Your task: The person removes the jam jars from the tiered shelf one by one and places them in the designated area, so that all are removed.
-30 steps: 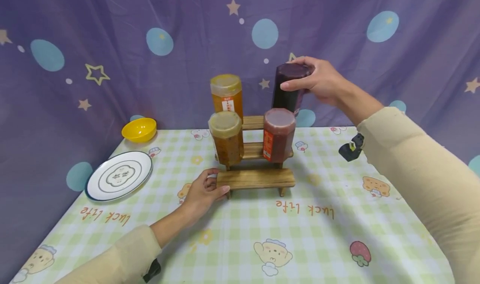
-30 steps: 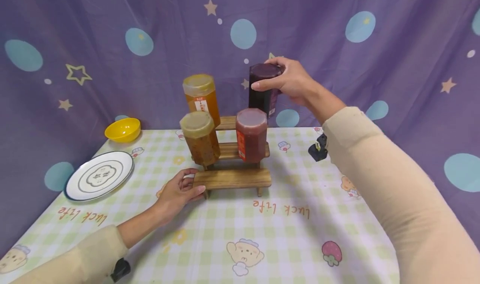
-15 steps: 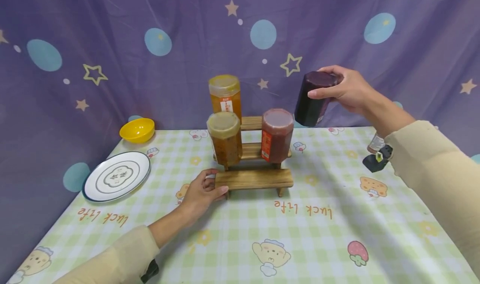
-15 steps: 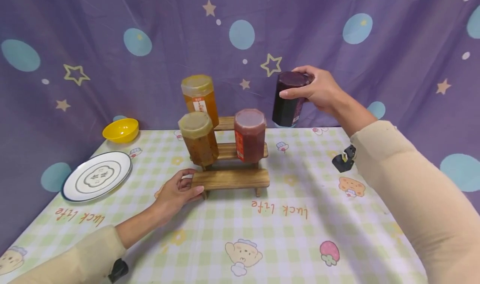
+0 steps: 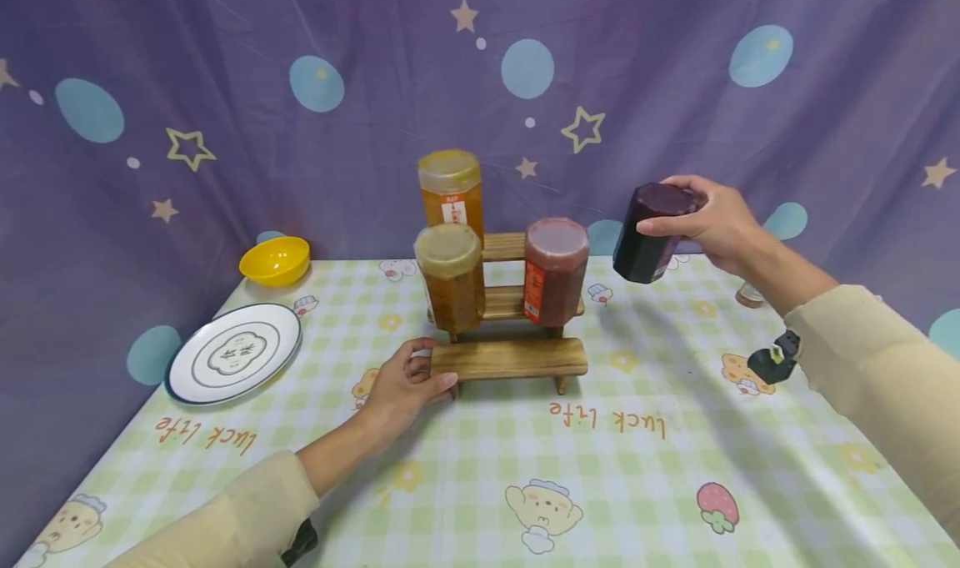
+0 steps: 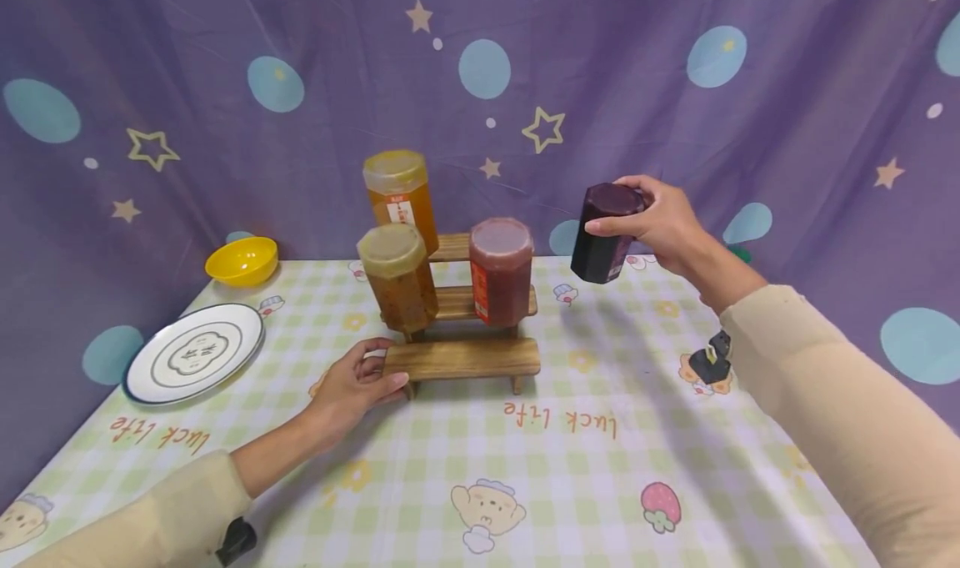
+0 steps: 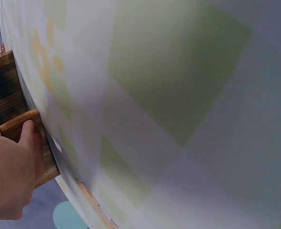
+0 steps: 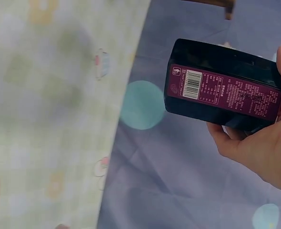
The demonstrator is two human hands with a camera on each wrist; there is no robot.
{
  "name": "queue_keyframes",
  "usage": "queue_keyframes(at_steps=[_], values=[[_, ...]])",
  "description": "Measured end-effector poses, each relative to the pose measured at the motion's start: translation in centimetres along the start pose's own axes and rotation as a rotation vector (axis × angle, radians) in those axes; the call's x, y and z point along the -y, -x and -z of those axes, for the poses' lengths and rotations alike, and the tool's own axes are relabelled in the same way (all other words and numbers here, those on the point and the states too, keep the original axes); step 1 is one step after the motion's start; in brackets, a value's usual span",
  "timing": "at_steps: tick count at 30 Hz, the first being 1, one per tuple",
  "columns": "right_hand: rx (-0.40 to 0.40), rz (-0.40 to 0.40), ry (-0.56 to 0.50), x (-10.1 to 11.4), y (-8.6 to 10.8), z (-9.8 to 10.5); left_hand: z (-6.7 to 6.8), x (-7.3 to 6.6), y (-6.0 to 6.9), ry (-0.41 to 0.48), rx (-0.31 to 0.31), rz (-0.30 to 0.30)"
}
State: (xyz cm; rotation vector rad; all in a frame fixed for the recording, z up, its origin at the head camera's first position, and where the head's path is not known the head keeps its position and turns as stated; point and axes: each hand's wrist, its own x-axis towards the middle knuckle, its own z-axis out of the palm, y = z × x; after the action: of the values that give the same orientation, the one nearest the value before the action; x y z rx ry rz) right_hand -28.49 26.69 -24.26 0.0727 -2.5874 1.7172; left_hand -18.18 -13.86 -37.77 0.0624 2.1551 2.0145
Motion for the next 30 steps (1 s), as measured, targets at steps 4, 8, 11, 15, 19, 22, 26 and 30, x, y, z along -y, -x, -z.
queue_keyframes(at_steps=[4,8,11,15,19,22,26,30], values=[[0.007,-0.023,0.024,-1.3,0.1,-0.3,0.0,0.0,0.0,-0.003,-0.003,0.002],[0.003,-0.009,0.030,-2.9,0.1,-0.9,0.0,0.0,-0.1,0.003,-0.007,0.000],[-0.007,0.007,0.042,-4.0,0.1,-1.4,0.0,0.0,-0.1,0.010,-0.009,0.003],[0.002,0.004,0.057,-5.2,0.3,-2.1,0.0,0.1,-0.1,0.012,-0.014,0.006],[0.004,0.015,0.051,-6.1,0.6,-2.6,0.0,0.1,-0.1,0.011,-0.009,0.006],[0.007,0.023,0.052,-6.7,0.7,-2.9,0.1,0.1,-0.1,0.009,-0.002,0.007],[0.014,0.022,0.045,-7.3,0.7,-3.3,0.1,0.1,0.0,0.008,0.002,0.004],[0.020,0.020,0.037,-7.7,0.7,-3.6,0.1,0.0,0.0,0.007,0.008,0.004]])
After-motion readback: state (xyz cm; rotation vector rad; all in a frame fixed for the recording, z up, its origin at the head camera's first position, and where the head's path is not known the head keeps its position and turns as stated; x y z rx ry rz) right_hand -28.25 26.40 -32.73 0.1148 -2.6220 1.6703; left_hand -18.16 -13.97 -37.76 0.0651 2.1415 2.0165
